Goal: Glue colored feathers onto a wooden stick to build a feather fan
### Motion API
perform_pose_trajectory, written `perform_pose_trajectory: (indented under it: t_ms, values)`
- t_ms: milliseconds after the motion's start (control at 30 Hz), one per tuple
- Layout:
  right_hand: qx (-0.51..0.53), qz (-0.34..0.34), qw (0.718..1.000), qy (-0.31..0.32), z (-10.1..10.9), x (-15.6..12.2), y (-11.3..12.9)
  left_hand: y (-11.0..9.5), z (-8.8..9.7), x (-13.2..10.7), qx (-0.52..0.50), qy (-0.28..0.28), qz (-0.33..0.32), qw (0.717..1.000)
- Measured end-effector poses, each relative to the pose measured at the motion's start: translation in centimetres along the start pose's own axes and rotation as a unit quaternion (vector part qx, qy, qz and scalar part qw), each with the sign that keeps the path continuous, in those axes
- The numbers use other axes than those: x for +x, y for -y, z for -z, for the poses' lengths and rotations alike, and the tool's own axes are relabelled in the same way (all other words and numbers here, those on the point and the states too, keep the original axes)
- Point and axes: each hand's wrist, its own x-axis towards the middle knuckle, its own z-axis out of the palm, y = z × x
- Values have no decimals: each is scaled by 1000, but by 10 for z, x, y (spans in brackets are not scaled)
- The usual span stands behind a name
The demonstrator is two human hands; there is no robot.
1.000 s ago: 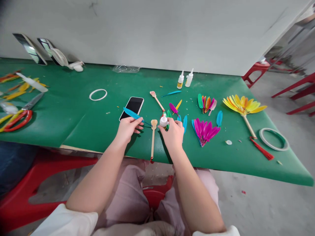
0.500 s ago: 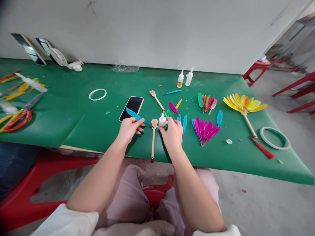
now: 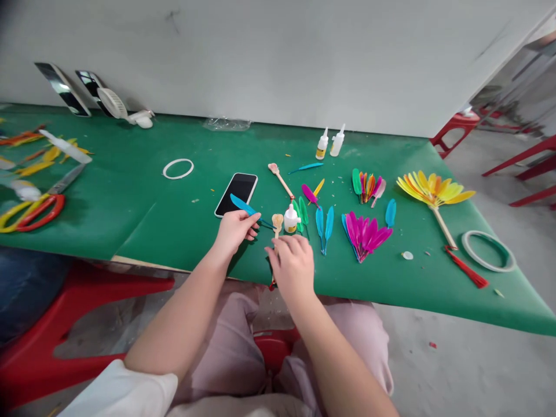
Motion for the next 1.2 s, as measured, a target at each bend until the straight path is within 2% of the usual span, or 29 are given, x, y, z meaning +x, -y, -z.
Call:
perform_pose_trajectory:
  t_ms: [100,300,967,1200]
  values:
    - [-24,31,996,75,-11,-8,7,0,0,-1,1,-3,1,1000]
    - [-41,34,993,103,-14,-9,7,1,0,-4,9,-6,-1,1000]
    - [-35,53,997,45,-14,-15,5,4,-2,-9,64,-9,3,998]
    - [-27,112,992,47,-17,-8,-1,2,-3,-8,77,-9,14,997]
